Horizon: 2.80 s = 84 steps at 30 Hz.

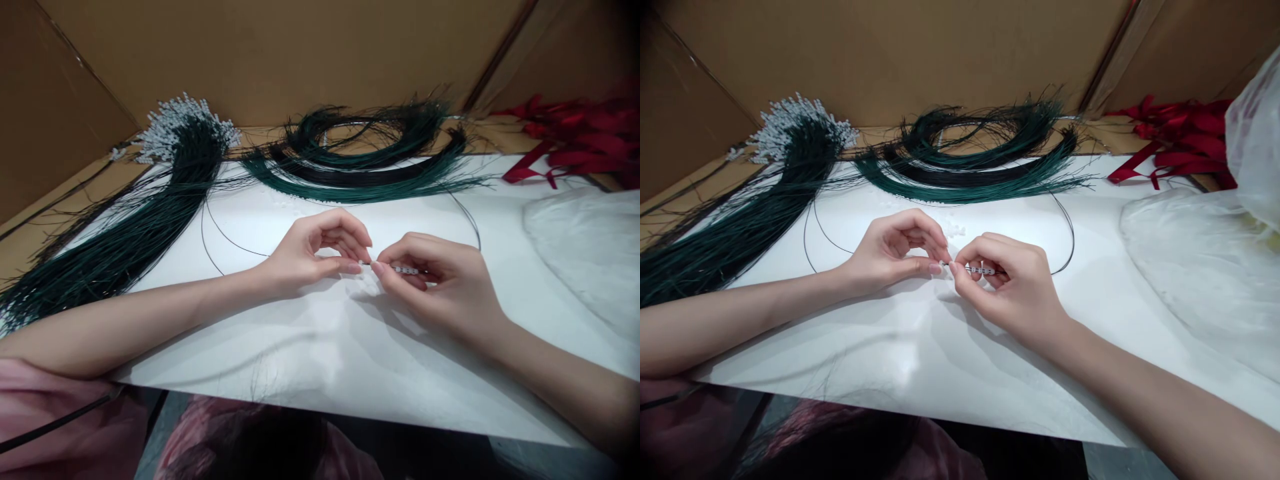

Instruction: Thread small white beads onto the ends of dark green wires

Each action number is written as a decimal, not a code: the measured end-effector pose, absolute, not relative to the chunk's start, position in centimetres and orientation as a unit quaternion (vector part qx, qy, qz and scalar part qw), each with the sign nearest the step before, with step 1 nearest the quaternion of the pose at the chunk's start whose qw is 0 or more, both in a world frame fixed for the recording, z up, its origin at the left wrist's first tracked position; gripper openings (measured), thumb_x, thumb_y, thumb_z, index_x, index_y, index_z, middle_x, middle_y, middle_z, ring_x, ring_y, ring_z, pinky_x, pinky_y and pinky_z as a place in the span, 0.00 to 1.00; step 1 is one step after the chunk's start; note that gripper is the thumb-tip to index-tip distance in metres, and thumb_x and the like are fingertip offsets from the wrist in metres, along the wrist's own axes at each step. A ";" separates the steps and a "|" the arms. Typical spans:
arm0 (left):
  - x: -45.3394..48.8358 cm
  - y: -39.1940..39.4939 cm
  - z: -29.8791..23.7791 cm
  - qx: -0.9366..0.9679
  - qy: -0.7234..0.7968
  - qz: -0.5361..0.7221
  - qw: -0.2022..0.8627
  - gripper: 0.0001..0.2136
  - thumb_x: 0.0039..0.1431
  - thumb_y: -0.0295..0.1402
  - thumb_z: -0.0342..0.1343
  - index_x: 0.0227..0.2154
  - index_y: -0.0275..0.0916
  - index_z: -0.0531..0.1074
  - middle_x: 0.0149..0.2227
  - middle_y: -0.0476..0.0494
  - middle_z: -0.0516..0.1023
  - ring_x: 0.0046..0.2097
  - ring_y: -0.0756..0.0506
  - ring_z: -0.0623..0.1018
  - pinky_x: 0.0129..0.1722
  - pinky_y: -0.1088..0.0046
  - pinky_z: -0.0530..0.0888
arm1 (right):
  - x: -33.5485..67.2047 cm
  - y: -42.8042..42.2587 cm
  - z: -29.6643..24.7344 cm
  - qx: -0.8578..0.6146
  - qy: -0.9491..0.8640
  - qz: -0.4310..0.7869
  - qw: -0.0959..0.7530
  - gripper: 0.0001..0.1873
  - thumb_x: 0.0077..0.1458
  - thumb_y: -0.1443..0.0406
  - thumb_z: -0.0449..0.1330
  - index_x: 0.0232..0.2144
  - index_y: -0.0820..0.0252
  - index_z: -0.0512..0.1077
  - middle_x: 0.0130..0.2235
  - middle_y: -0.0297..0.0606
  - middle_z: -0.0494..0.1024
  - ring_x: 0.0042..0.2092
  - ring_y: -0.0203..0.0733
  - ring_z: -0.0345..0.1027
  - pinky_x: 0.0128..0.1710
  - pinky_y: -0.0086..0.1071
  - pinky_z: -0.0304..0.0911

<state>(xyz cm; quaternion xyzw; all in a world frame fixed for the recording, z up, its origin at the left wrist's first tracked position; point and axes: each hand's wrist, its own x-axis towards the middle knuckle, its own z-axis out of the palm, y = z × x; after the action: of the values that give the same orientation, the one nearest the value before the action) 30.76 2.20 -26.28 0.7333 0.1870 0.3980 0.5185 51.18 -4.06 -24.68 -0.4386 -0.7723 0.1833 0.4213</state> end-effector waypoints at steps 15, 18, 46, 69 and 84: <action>31.1 1.3 -26.4 0.807 0.179 0.439 0.352 0.09 0.55 0.20 0.64 0.37 0.36 0.73 0.33 0.49 0.80 0.35 0.52 0.82 0.39 0.78 0.80 | 50.9 -4.2 -24.8 -0.439 -0.775 0.167 0.422 0.08 0.53 0.73 0.62 0.25 0.58 0.72 0.24 0.32 0.71 0.22 0.31 0.54 0.21 0.30 0.52; 31.2 1.2 -26.6 0.810 0.182 0.438 0.345 0.10 0.55 0.21 0.64 0.38 0.37 0.74 0.34 0.48 0.80 0.35 0.52 0.81 0.39 0.78 0.81 | 50.9 -4.2 -24.8 -0.440 -0.776 0.165 0.420 0.08 0.54 0.73 0.62 0.26 0.58 0.73 0.24 0.32 0.71 0.22 0.31 0.54 0.22 0.30 0.52; 31.2 1.5 -26.5 0.746 0.181 0.435 0.469 0.12 0.55 0.26 0.68 0.40 0.37 0.73 0.35 0.48 0.80 0.38 0.51 0.82 0.41 0.77 0.80 | 51.0 -4.3 -24.9 -0.427 -0.786 0.148 0.422 0.07 0.56 0.72 0.62 0.26 0.58 0.72 0.24 0.31 0.69 0.22 0.31 0.53 0.22 0.30 0.52; 31.2 1.6 -26.6 0.743 0.200 0.421 0.480 0.14 0.53 0.31 0.70 0.39 0.36 0.72 0.33 0.48 0.78 0.35 0.52 0.81 0.39 0.78 0.80 | 51.1 -3.9 -25.2 -0.405 -0.801 0.128 0.421 0.06 0.55 0.73 0.62 0.27 0.61 0.73 0.23 0.31 0.67 0.23 0.30 0.52 0.23 0.29 0.52; 31.2 1.6 -26.4 0.752 0.193 0.416 0.473 0.12 0.54 0.27 0.68 0.39 0.36 0.72 0.33 0.49 0.78 0.35 0.53 0.80 0.39 0.79 0.79 | 51.2 -4.0 -25.2 -0.417 -0.799 0.121 0.417 0.06 0.55 0.72 0.62 0.27 0.60 0.73 0.24 0.31 0.66 0.23 0.31 0.52 0.24 0.31 0.51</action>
<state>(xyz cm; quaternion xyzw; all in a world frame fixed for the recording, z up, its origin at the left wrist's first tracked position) 31.24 1.61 -26.42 0.7523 0.1928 0.4160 0.4730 51.19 -3.99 -25.23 -0.4168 -0.7989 0.1206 0.4166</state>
